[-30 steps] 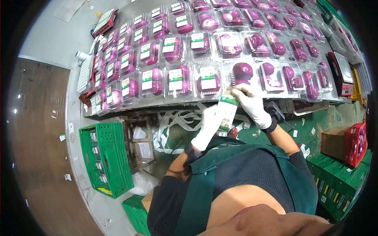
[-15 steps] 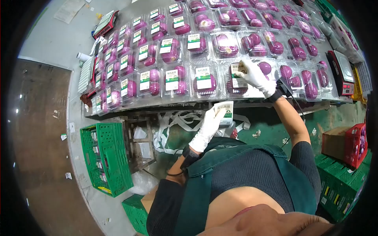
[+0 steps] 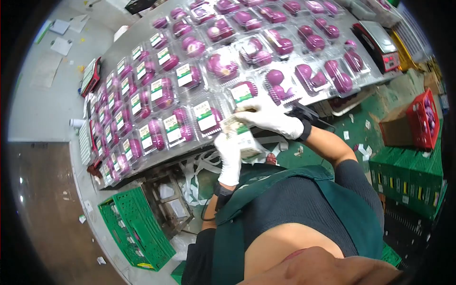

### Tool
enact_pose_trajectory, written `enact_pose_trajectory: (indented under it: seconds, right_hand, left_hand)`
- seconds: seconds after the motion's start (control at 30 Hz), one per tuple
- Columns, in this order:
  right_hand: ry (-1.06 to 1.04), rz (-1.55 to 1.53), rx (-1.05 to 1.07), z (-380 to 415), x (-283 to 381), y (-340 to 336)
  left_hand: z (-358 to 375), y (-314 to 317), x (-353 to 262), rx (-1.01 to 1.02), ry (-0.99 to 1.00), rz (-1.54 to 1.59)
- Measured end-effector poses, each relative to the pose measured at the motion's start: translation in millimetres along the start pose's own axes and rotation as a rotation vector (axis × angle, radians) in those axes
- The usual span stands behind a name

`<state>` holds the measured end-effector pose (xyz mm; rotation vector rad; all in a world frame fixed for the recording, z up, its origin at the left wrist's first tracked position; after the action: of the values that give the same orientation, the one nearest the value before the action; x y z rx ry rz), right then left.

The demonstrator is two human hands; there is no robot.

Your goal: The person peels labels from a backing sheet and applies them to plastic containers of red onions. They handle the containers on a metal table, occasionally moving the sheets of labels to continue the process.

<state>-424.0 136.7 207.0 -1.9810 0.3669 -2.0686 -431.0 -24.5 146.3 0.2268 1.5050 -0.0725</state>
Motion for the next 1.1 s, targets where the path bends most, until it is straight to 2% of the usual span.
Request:
enact_pose_trajectory:
  seconds: [0.03, 0.1, 0.13, 0.2, 0.27, 0.3, 0.33, 0.4, 0.47, 0.5, 0.53, 0.57, 0.67, 0.7, 0.73, 0.77, 0.8, 0.83, 0.87, 0.9, 0.93, 0.97, 1.0, 1.07, 1.1]
  right_hand:
    - [-0.166, 0.019, -0.179, 4.8, 3.4, -4.8]
    - [-0.008, -0.282, -0.265, -3.5, -21.4, -15.7]
    - [0.041, -0.443, -0.333, -12.5, -25.9, -17.9]
    - [0.034, -0.323, -0.185, -14.7, -9.3, -17.9]
    - [-0.34, 0.047, -0.162, -28.1, 18.8, -15.0]
    - [-0.464, 0.085, -0.282, -52.1, 21.1, -26.3]
    - [-0.218, -0.215, -0.324, -80.2, 15.1, -42.6]
    - [-0.14, -0.248, -0.441, -139.5, -1.3, -72.6]
    - [-0.066, -0.013, -0.402, -183.3, -37.7, -68.8]
    - [-0.105, 0.087, -0.376, -203.5, -58.6, -61.2]
    - [-0.07, 0.337, -0.384, -216.9, -65.8, -54.2]
    - [-0.082, 0.406, -0.392, -229.1, -72.7, -47.4]
    - [-0.054, 0.609, -0.423, -245.9, -93.4, -29.6]
    - [-0.133, 0.721, -0.515, -245.1, -86.7, -31.5]
    - [-0.216, 0.834, -0.606, -243.7, -79.8, -34.8]
    - [-0.091, 0.857, -0.539, -240.8, -81.6, -35.8]
    - [-0.225, 0.763, -0.741, -242.6, -91.9, -59.5]
    - [-0.102, 0.485, -0.62, -234.3, -75.7, -66.4]
    - [0.015, 0.214, -0.489, -219.2, -52.3, -65.1]
    - [-0.05, 0.028, -0.357, -207.8, -53.0, -48.7]
    - [-0.004, -0.022, -0.006, -185.3, -15.8, -31.7]
    - [0.05, -0.15, 0.15, -166.7, -3.8, -14.1]
    - [0.145, 0.135, 0.098, -159.8, -5.0, -18.4]
    - [0.001, -0.204, -0.089, -167.1, -19.1, -41.6]
    - [0.09, -0.37, -0.138, -169.9, -14.7, -54.4]
  left_hand:
    - [1.1, -12.8, 21.6, 0.174, 0.049, 0.04]
    - [0.9, -29.5, 29.0, 0.382, -0.088, -0.267]
    - [-6.1, -30.8, 16.1, 0.398, 0.031, -0.393]
    - [-36.5, -23.7, -26.0, 0.308, 0.299, -0.22]
    - [-60.7, 8.8, -69.9, 0.384, 0.227, 0.001]
    - [-70.3, 13.3, -56.1, 0.536, -0.153, 0.0]
    - [-86.6, 9.2, -2.9, 0.497, -0.144, -0.152]
    - [-92.7, 5.5, -19.4, 0.483, -0.104, 0.033]
    - [-106.2, -18.3, -0.2, 0.401, -0.163, 0.019]
    - [-114.7, -26.4, -3.0, 0.391, -0.222, 0.157]
    - [-121.9, -32.8, -8.2, 0.377, -0.281, 0.294]
    - [-129.7, -36.4, -13.3, 0.379, -0.295, 0.374]
    - [-145.3, -31.9, -12.7, 0.246, -0.196, 0.369]
    - [-150.6, -28.5, -20.7, 0.195, -0.089, 0.292]
    - [-154.7, -30.0, -25.1, 0.17, -0.151, 0.225]
    - [-155.2, -32.5, -29.9, 0.146, -0.218, 0.158]
    - [-155.8, -32.1, -36.3, 0.122, -0.286, 0.092]
    - [-166.9, -32.0, -11.8, 0.028, -0.037, 0.146]
    - [-174.2, -26.1, -17.4, 0.021, -0.015, 0.126]
    - [-175.7, -20.5, -28.3, 0.015, -0.004, 0.1]
    - [-175.9, -16.5, -35.6, 0.013, 0.012, 0.07]
    - [-171.5, -8.3, -22.7, 0.071, 0.004, 0.088]
    - [-160.8, 0.5, -34.3, 0.056, 0.045, -0.175]
    - [-154.2, -12.0, -2.3, 0.3, -0.128, -0.333]
    - [-149.9, -15.0, -26.3, 0.28, -0.129, -0.336]
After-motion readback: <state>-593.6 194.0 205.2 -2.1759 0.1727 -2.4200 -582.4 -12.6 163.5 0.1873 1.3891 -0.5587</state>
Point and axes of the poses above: each hand's wrist, its own z-axis away from the middle knuckle, its own y-axis out of the palm, x = y × z, the point moved 3 cm from there along -z, towards the middle knuckle, and after that the axes turned 4 degrees about y, right-handed, at the moved point
